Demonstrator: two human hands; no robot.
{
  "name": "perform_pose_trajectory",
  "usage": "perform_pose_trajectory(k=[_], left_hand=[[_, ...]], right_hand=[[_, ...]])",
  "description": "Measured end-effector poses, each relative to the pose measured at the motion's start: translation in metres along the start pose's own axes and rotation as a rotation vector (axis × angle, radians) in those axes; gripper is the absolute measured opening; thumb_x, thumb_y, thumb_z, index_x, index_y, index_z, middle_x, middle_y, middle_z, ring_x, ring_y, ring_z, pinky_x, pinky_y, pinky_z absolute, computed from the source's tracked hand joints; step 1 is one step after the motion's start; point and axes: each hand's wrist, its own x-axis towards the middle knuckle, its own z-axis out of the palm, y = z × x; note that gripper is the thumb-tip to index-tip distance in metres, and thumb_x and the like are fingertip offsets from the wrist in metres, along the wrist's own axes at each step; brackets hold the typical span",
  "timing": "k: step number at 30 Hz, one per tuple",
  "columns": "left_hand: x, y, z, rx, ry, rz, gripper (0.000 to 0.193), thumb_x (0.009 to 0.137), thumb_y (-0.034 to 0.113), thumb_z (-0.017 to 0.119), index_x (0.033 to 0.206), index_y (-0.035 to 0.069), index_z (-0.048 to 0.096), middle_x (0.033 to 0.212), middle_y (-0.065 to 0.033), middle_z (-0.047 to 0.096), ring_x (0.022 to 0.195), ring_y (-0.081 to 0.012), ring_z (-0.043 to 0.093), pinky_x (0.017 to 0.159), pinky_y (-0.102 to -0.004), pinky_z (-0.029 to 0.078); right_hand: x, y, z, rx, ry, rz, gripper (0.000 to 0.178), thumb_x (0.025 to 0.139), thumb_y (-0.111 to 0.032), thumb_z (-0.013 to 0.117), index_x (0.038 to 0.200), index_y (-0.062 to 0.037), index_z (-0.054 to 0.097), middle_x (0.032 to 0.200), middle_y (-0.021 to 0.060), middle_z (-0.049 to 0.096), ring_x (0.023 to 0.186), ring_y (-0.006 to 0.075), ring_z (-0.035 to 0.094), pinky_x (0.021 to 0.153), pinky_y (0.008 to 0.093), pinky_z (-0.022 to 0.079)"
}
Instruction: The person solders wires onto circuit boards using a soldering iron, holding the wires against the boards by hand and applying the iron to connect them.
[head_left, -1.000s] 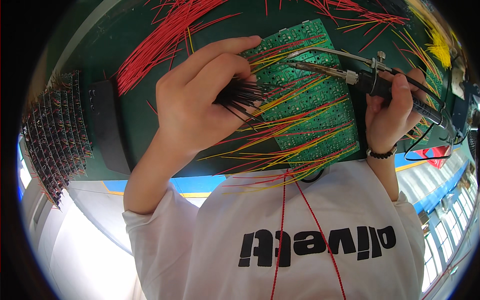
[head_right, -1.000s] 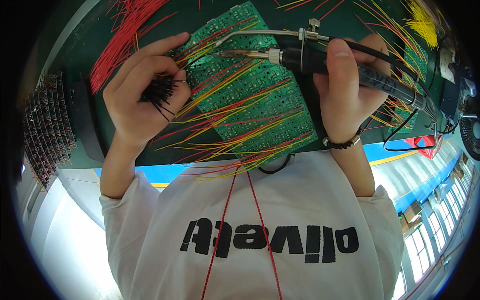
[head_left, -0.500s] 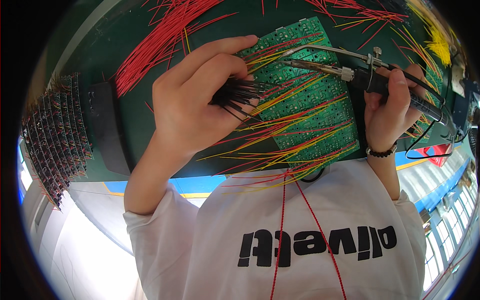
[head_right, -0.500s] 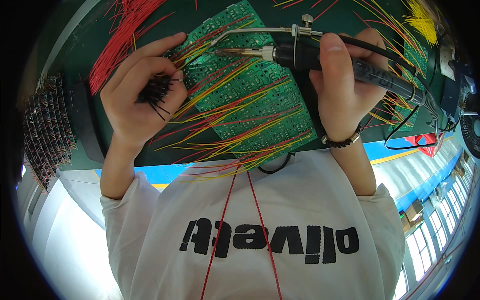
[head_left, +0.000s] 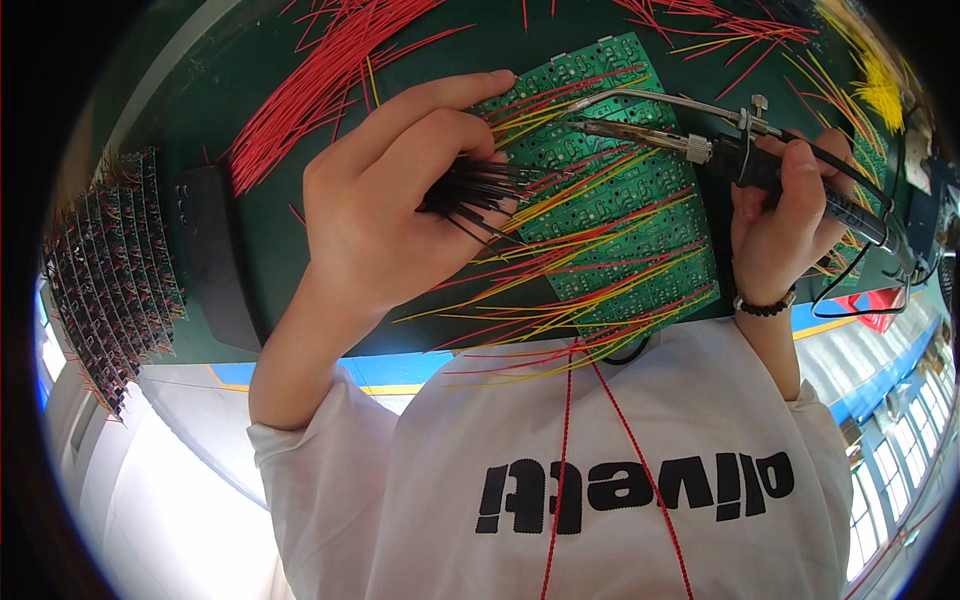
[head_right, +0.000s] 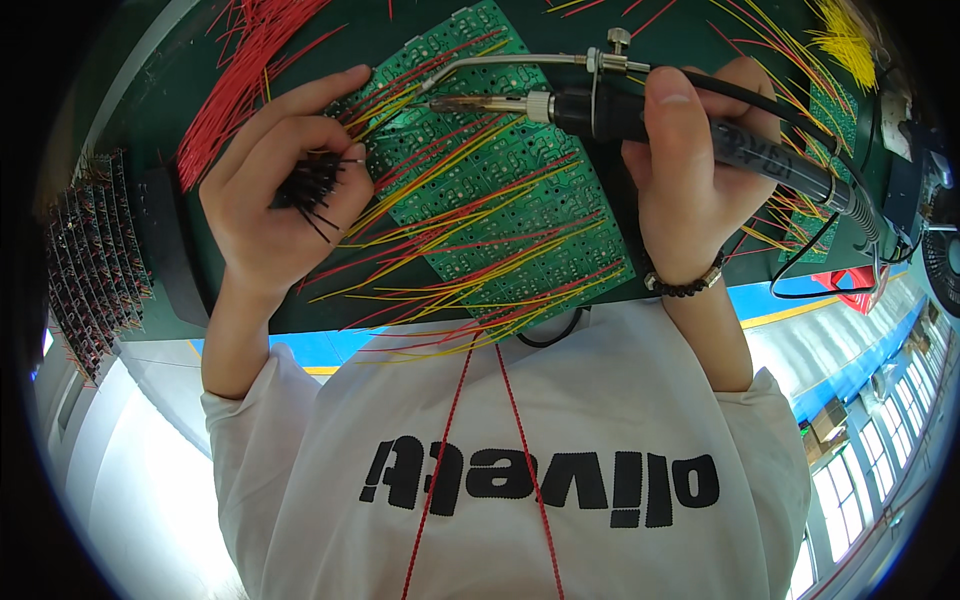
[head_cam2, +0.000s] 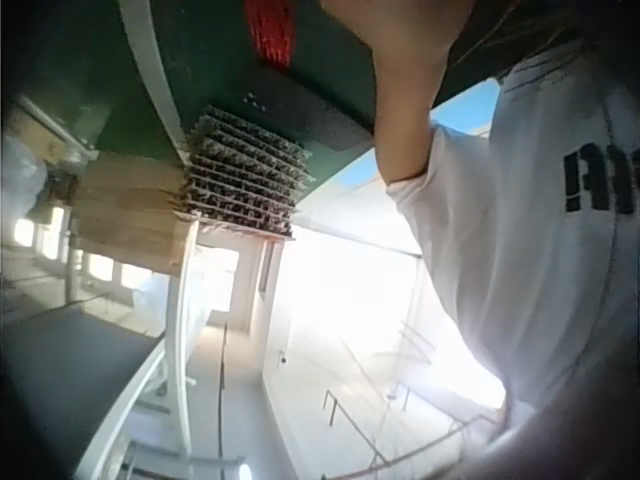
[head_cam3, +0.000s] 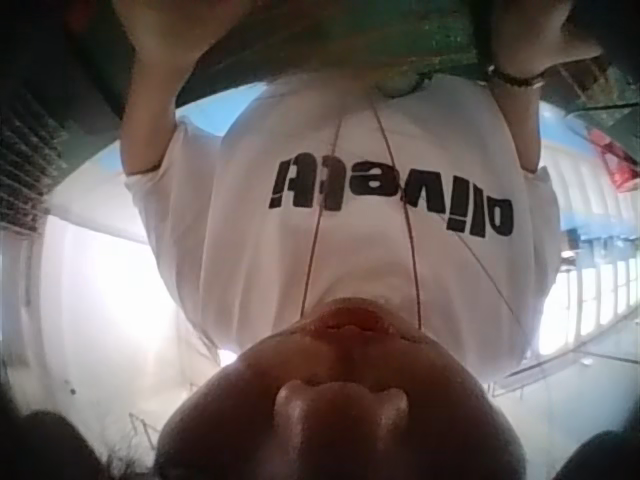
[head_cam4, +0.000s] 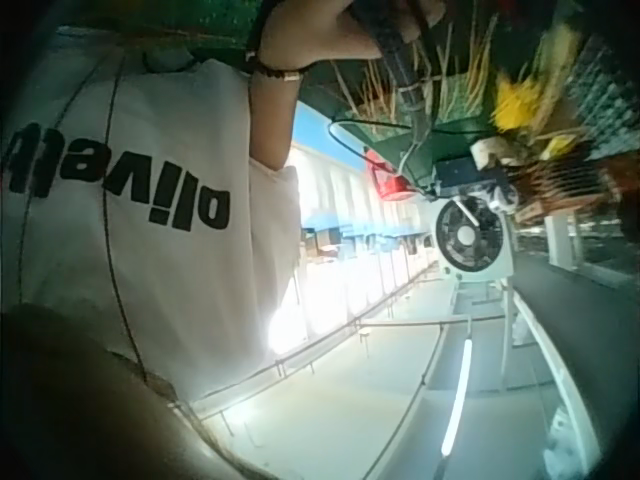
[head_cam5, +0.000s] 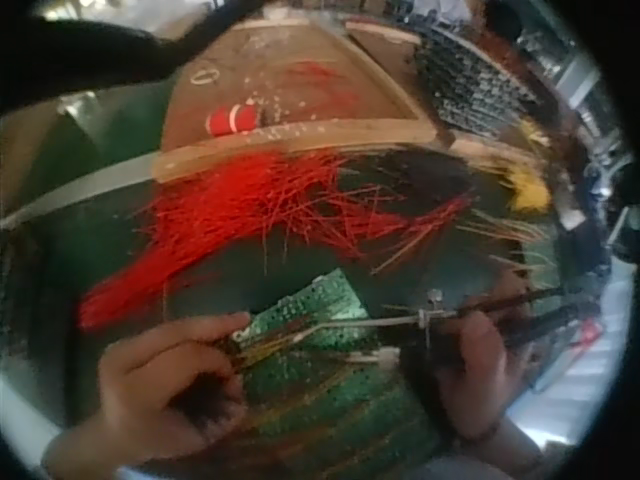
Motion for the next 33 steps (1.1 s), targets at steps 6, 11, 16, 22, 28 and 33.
perform_pose_trajectory(k=[6,11,16,22,28,33], left_hand=[[0.0002,0.0006,-0.0003,-0.003,-0.007,-0.004,0.011,0.059,-0.006,0.062,0.066,-0.002,0.055,0.092,-0.0151,0.064,0.058,-0.0104,0.057,0.053,-0.0190,0.047],[0.0000,0.0007,-0.0001,-0.011,0.000,-0.009,0.010,0.059,-0.006,0.062,0.066,-0.002,0.055,0.093,-0.0146,0.064,0.058,-0.0098,0.056,0.052,-0.0188,0.047],[0.0004,0.0011,-0.0004,-0.003,-0.007,-0.014,0.010,0.059,-0.006,0.062,0.066,-0.002,0.055,0.093,-0.0142,0.064,0.058,-0.0098,0.056,0.053,-0.0186,0.047],[0.0000,0.0005,-0.0010,0.005,-0.008,-0.009,0.011,0.059,-0.006,0.062,0.066,-0.002,0.055,0.093,-0.0141,0.064,0.059,-0.0099,0.057,0.054,-0.0187,0.047],[0.0001,0.0007,-0.0008,0.006,-0.011,-0.014,0.011,0.059,-0.006,0.062,0.066,-0.002,0.055,0.093,-0.0140,0.064,0.058,-0.0097,0.057,0.053,-0.0186,0.047],[0.0001,0.0013,-0.0010,0.004,-0.013,-0.014,0.011,0.058,-0.006,0.062,0.066,-0.002,0.055,0.093,-0.0137,0.064,0.058,-0.0095,0.057,0.053,-0.0185,0.047]], right_hand=[[0.0002,0.0001,-0.0012,-0.009,-0.039,0.001,0.027,0.073,-0.015,0.065,0.066,-0.0065,0.041,0.056,-0.0018,0.046,0.043,-0.0002,0.037,0.033,0.0144,0.032],[0.0009,0.0020,-0.0033,0.003,-0.064,-0.011,0.027,0.074,-0.015,0.065,0.066,-0.0064,0.041,0.055,-0.0018,0.046,0.042,-0.0004,0.036,0.033,0.0145,0.032],[0.0004,0.0008,-0.0009,-0.015,-0.005,0.002,0.027,0.073,-0.017,0.066,0.067,-0.0062,0.042,0.057,-0.0023,0.045,0.045,0.0000,0.038,0.033,0.0144,0.033],[-0.0002,0.0001,-0.0013,-0.033,-0.002,0.002,0.026,0.073,-0.018,0.066,0.069,-0.0059,0.044,0.059,-0.0025,0.045,0.046,0.0001,0.039,0.034,0.0143,0.034],[-0.0004,0.0012,-0.0024,-0.009,-0.032,0.008,0.026,0.073,-0.016,0.066,0.068,-0.0062,0.043,0.058,-0.0025,0.045,0.046,-0.0001,0.038,0.034,0.0144,0.033],[0.0000,0.0014,-0.0026,-0.004,-0.036,0.004,0.026,0.073,-0.016,0.066,0.067,-0.0063,0.042,0.057,-0.0025,0.045,0.046,-0.0002,0.038,0.034,0.0143,0.032]])
